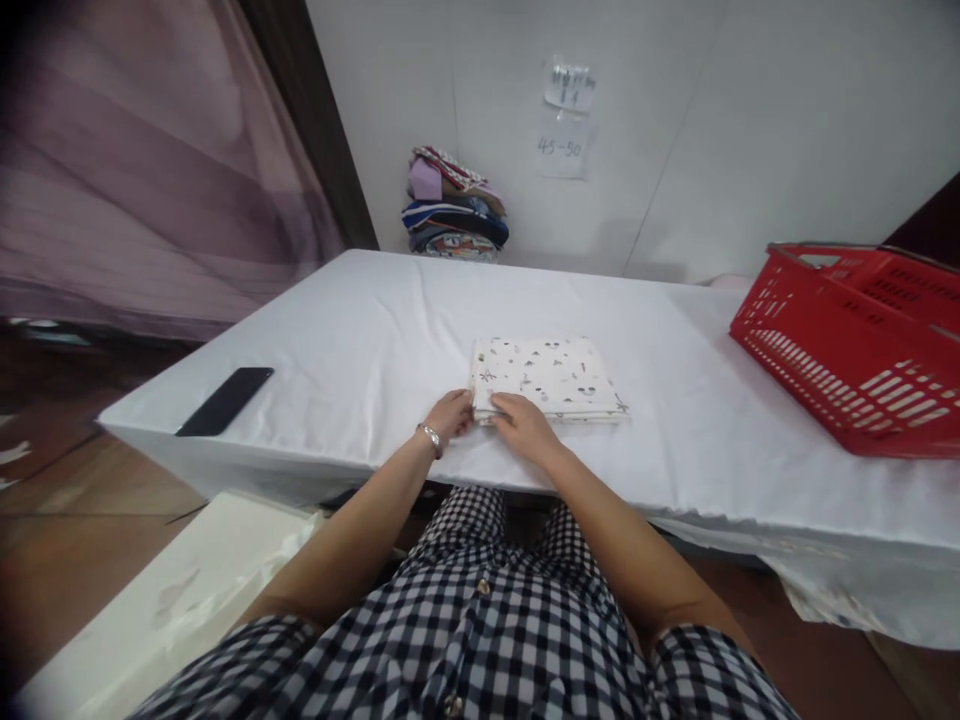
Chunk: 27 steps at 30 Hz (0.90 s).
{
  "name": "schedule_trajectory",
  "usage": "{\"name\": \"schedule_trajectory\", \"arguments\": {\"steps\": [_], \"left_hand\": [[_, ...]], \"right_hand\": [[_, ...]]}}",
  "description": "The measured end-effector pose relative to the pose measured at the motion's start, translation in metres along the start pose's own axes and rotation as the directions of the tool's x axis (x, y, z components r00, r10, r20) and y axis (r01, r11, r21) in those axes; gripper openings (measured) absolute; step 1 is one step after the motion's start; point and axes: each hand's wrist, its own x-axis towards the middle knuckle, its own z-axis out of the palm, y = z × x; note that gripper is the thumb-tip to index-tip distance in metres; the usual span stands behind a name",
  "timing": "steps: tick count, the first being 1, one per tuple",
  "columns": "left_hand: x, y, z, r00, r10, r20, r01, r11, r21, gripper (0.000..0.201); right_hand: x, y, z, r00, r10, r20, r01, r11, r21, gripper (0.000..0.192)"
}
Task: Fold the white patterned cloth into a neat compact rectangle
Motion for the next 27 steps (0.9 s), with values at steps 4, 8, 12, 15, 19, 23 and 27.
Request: {"name": "schedule_trajectory", "arguments": {"steps": [4, 8, 12, 15, 19, 23, 27], "left_hand": [[-0.014, -0.006, -0.003, 1.0, 0.015, 0.009, -0.015, 1.0, -0.016, 0.052], [-0.027, -0.01, -0.001, 0.999, 0.034, 0.039, -0.032, 0.998, -0.051, 0.073], [-0.03, -0.011, 0.003, 0.997, 0.068, 0.032, -0.07, 0.994, 0.084, 0.072], [-0.027, -0.01, 0.005, 0.998, 0.069, -0.007, -0.067, 0.985, 0.161, 0.064], [-0.022, -0.011, 0.006, 0.996, 0.092, -0.011, -0.089, 0.983, 0.159, 0.058], [-0.02, -0.014, 0.004, 0.992, 0.123, -0.002, -0.122, 0.986, 0.113, 0.06], [-0.022, -0.015, 0.002, 0.989, 0.142, 0.047, -0.144, 0.988, 0.06, 0.073]], "right_hand": [[0.006, -0.002, -0.004, 1.0, 0.0, 0.023, 0.0, 1.0, -0.005, 0.027], [0.015, -0.006, -0.004, 0.989, -0.1, 0.111, 0.116, 0.983, -0.145, 0.022], [0.021, 0.0, 0.002, 0.991, -0.122, 0.063, 0.131, 0.974, -0.185, 0.015], [0.017, 0.004, 0.0, 0.993, -0.1, -0.065, 0.093, 0.99, -0.102, 0.014], [0.01, 0.005, -0.009, 0.976, -0.217, 0.011, 0.217, 0.971, -0.096, 0.016], [0.008, 0.002, -0.014, 0.945, -0.287, 0.156, 0.311, 0.937, -0.162, 0.016], [0.009, 0.001, -0.012, 0.949, -0.27, 0.163, 0.298, 0.936, -0.184, 0.019]]}}
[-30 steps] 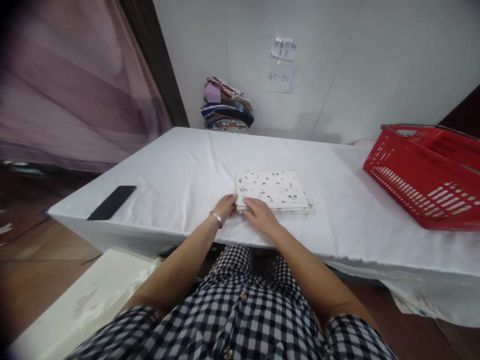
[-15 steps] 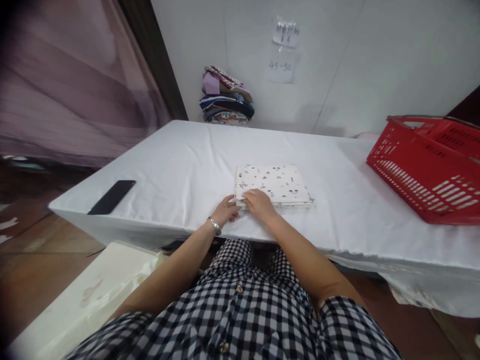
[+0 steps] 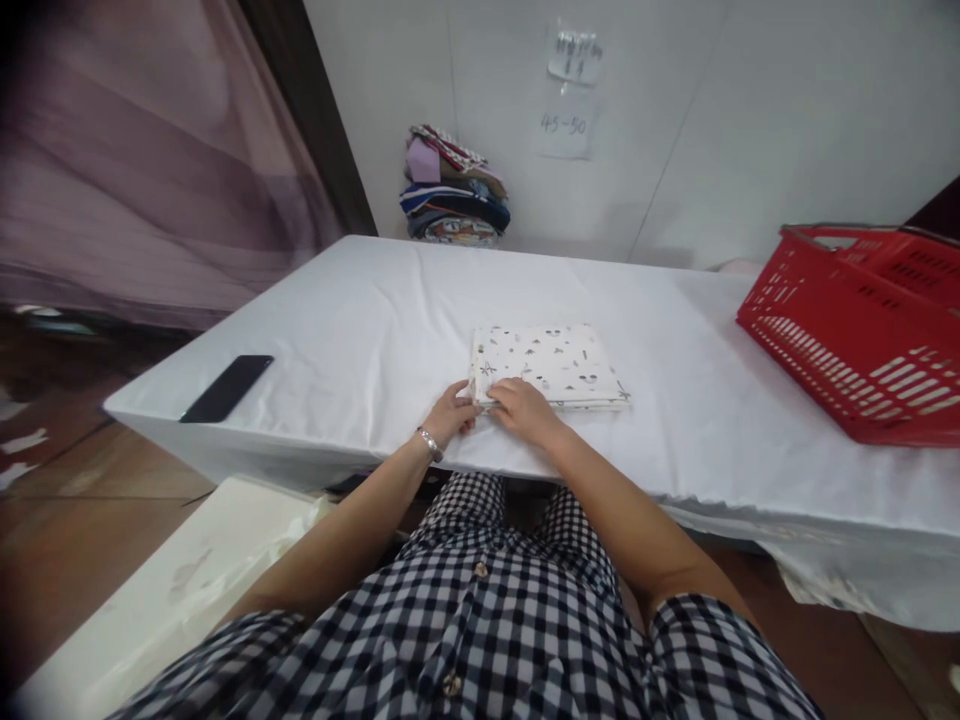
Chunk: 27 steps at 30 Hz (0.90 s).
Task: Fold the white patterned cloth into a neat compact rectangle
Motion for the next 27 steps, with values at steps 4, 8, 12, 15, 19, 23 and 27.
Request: {"name": "schedule_trajectory", "arguments": {"steps": [4, 8, 12, 15, 19, 23, 27], "left_hand": [[-0.002, -0.001, 0.004, 1.0, 0.02, -0.011, -0.019, 0.995, 0.099, 0.08], [0.0, -0.001, 0.011, 0.996, 0.025, -0.086, -0.002, 0.965, 0.263, 0.081], [0.0, 0.001, 0.016, 0.993, 0.021, -0.118, 0.018, 0.946, 0.323, 0.081], [0.001, 0.001, 0.016, 0.993, 0.027, -0.112, 0.01, 0.948, 0.317, 0.082], [0.003, -0.001, 0.016, 0.994, 0.039, -0.103, -0.006, 0.954, 0.299, 0.08], [0.005, -0.005, 0.015, 0.992, 0.035, -0.12, 0.002, 0.955, 0.298, 0.075], [0.008, -0.005, 0.017, 0.989, 0.039, -0.141, -0.001, 0.967, 0.257, 0.071]], "right_hand": [[0.001, 0.003, 0.005, 0.998, 0.05, -0.032, -0.048, 0.997, 0.053, 0.015], [0.002, 0.007, 0.008, 0.995, 0.101, -0.019, -0.099, 0.99, 0.095, 0.015], [0.003, 0.008, 0.008, 0.984, 0.178, -0.019, -0.174, 0.977, 0.123, 0.014], [0.004, 0.008, 0.009, 0.98, 0.198, -0.029, -0.191, 0.969, 0.156, 0.014], [0.003, 0.013, 0.01, 0.982, 0.188, -0.016, -0.18, 0.961, 0.212, 0.016], [0.0, 0.019, 0.009, 0.991, 0.128, 0.029, -0.131, 0.963, 0.234, 0.024], [-0.004, 0.02, 0.006, 0.996, 0.06, 0.06, -0.071, 0.978, 0.195, 0.036]]}}
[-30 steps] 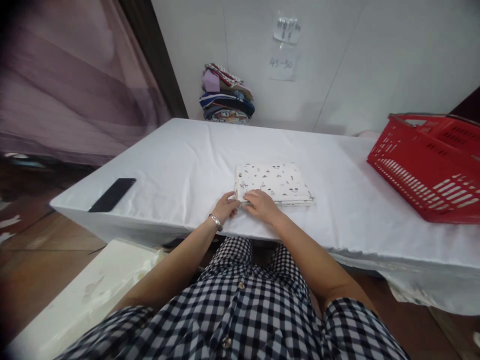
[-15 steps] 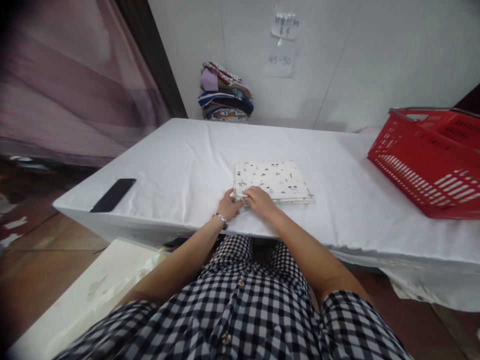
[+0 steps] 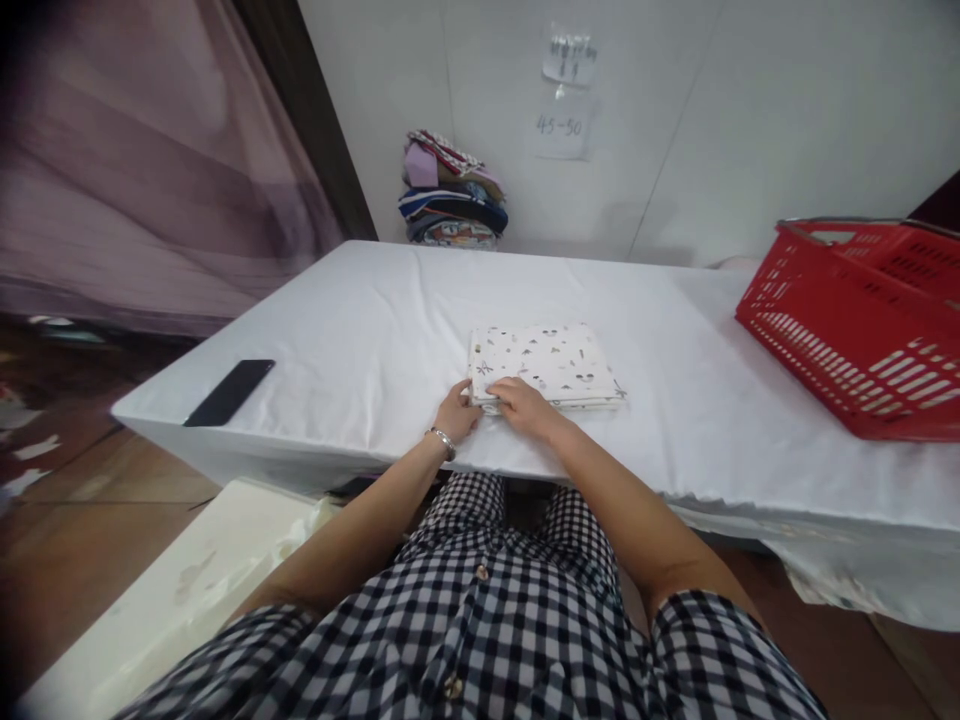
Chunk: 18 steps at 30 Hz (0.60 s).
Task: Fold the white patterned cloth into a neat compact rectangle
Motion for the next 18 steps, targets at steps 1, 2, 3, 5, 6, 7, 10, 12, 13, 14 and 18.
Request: {"name": "schedule_trajectory", "arguments": {"steps": [1, 2, 3, 5, 6, 7, 10, 12, 13, 14, 18], "left_hand": [[0.002, 0.002, 0.0, 1.0, 0.001, -0.007, -0.002, 1.0, -0.021, 0.07], [0.006, 0.004, 0.0, 1.0, 0.004, -0.013, -0.005, 0.999, -0.046, 0.069], [0.01, 0.008, -0.001, 1.0, 0.01, -0.019, -0.011, 0.997, -0.073, 0.068], [0.022, 0.018, -0.005, 0.999, 0.032, -0.038, -0.037, 0.99, -0.134, 0.069], [0.029, 0.023, -0.008, 0.997, 0.045, -0.056, -0.054, 0.985, -0.165, 0.071], [0.035, 0.028, -0.013, 0.995, 0.054, -0.078, -0.068, 0.979, -0.19, 0.072], [0.047, 0.031, -0.026, 0.997, 0.005, -0.083, -0.02, 0.984, -0.177, 0.072], [0.046, 0.025, -0.032, 0.999, -0.045, -0.031, 0.04, 0.99, -0.133, 0.07], [0.044, 0.021, -0.033, 0.999, -0.053, 0.005, 0.053, 0.991, -0.126, 0.071], [0.041, 0.017, -0.034, 0.998, -0.046, 0.041, 0.051, 0.99, -0.131, 0.074], [0.032, 0.009, -0.029, 0.999, -0.027, 0.047, 0.032, 0.995, -0.094, 0.079]], "right_hand": [[0.001, -0.001, -0.001, 1.0, -0.008, 0.0, 0.008, 1.0, -0.02, 0.038], [0.003, -0.002, -0.002, 1.0, -0.01, -0.004, 0.01, 0.999, -0.044, 0.038], [0.006, -0.003, -0.003, 1.0, -0.005, -0.016, 0.004, 0.998, -0.07, 0.037], [0.017, -0.004, -0.004, 0.997, 0.028, -0.067, -0.035, 0.992, -0.121, 0.033], [0.024, -0.004, -0.004, 0.993, 0.051, -0.106, -0.066, 0.988, -0.141, 0.03], [0.031, -0.004, -0.003, 0.986, 0.075, -0.147, -0.098, 0.983, -0.156, 0.029], [0.049, -0.003, 0.004, 0.974, 0.14, -0.18, -0.173, 0.967, -0.186, 0.029], [0.055, -0.002, 0.011, 0.977, 0.166, -0.135, -0.191, 0.962, -0.196, 0.03], [0.056, -0.001, 0.014, 0.978, 0.174, -0.118, -0.195, 0.961, -0.196, 0.03], [0.056, -0.001, 0.017, 0.977, 0.179, -0.113, -0.198, 0.961, -0.194, 0.03], [0.054, 0.002, 0.021, 0.972, 0.177, -0.152, -0.201, 0.967, -0.158, 0.029]]}}
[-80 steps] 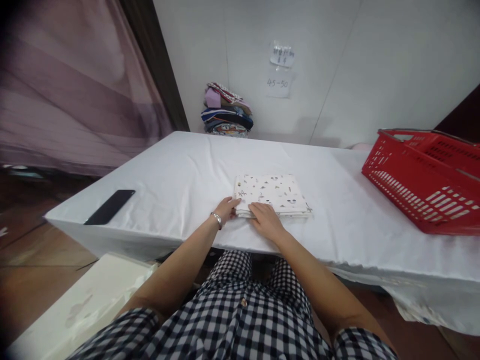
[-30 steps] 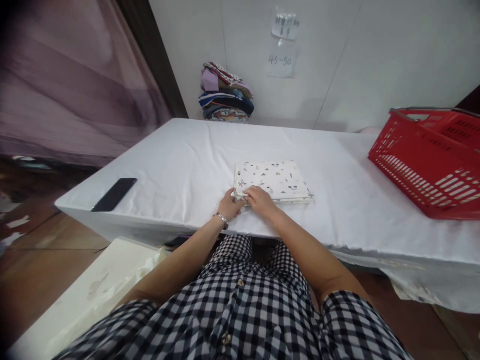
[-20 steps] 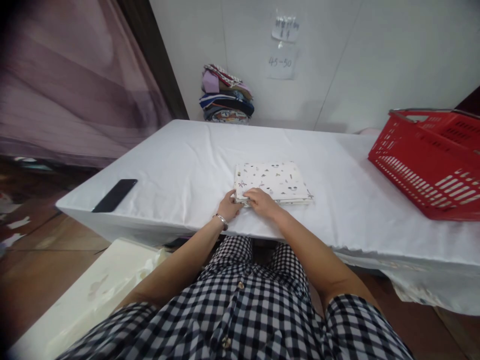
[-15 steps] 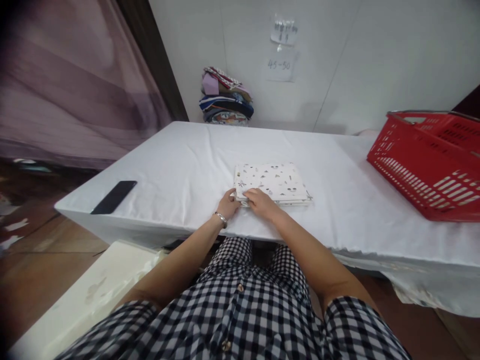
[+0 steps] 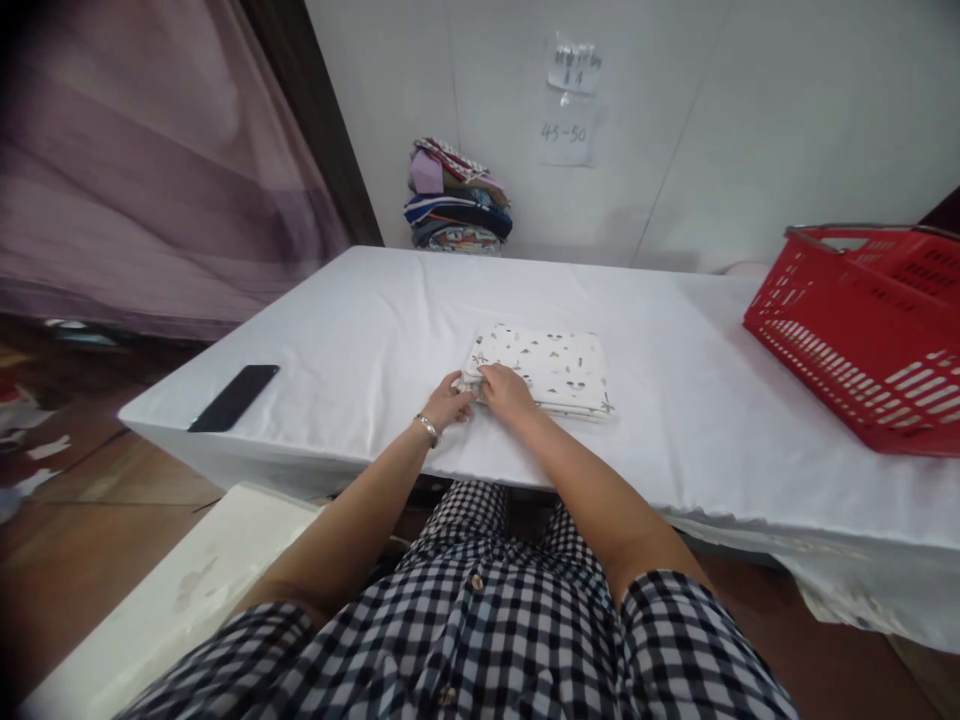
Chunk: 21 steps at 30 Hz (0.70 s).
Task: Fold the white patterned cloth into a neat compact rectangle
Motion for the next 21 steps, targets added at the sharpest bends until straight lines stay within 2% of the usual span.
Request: {"name": "schedule_trajectory", "arguments": {"steps": [3, 5, 7, 10, 12, 18, 21], "left_hand": [[0.0, 0.002, 0.005, 0.993, -0.031, -0.117, 0.04, 0.996, 0.078, 0.07], [0.002, 0.004, 0.005, 0.991, -0.029, -0.132, 0.042, 0.995, 0.094, 0.065], [0.003, 0.005, 0.004, 0.993, -0.024, -0.117, 0.034, 0.996, 0.087, 0.063], [0.003, 0.005, 0.0, 0.995, -0.035, -0.097, 0.042, 0.997, 0.066, 0.061], [0.005, 0.004, -0.003, 0.996, -0.043, -0.079, 0.048, 0.998, 0.051, 0.059], [0.012, -0.006, -0.006, 0.999, -0.028, -0.032, 0.028, 1.0, -0.014, 0.056], [0.015, -0.01, -0.007, 0.999, -0.037, -0.033, 0.035, 0.999, -0.041, 0.051]], "right_hand": [[-0.004, 0.001, -0.006, 0.995, 0.031, -0.094, -0.025, 0.998, 0.061, 0.028], [-0.007, 0.0, -0.01, 0.988, 0.036, -0.148, -0.027, 0.998, 0.061, 0.029], [-0.011, -0.003, -0.012, 0.995, -0.011, -0.101, 0.01, 1.0, -0.009, 0.028], [-0.014, -0.01, -0.01, 0.993, -0.089, 0.072, 0.099, 0.984, -0.147, 0.026], [-0.015, -0.016, -0.009, 0.986, -0.112, 0.123, 0.134, 0.973, -0.19, 0.023], [-0.02, -0.022, -0.008, 0.984, -0.144, 0.105, 0.163, 0.967, -0.196, 0.031], [-0.021, -0.019, -0.006, 0.988, -0.137, 0.077, 0.148, 0.973, -0.178, 0.026]]}}
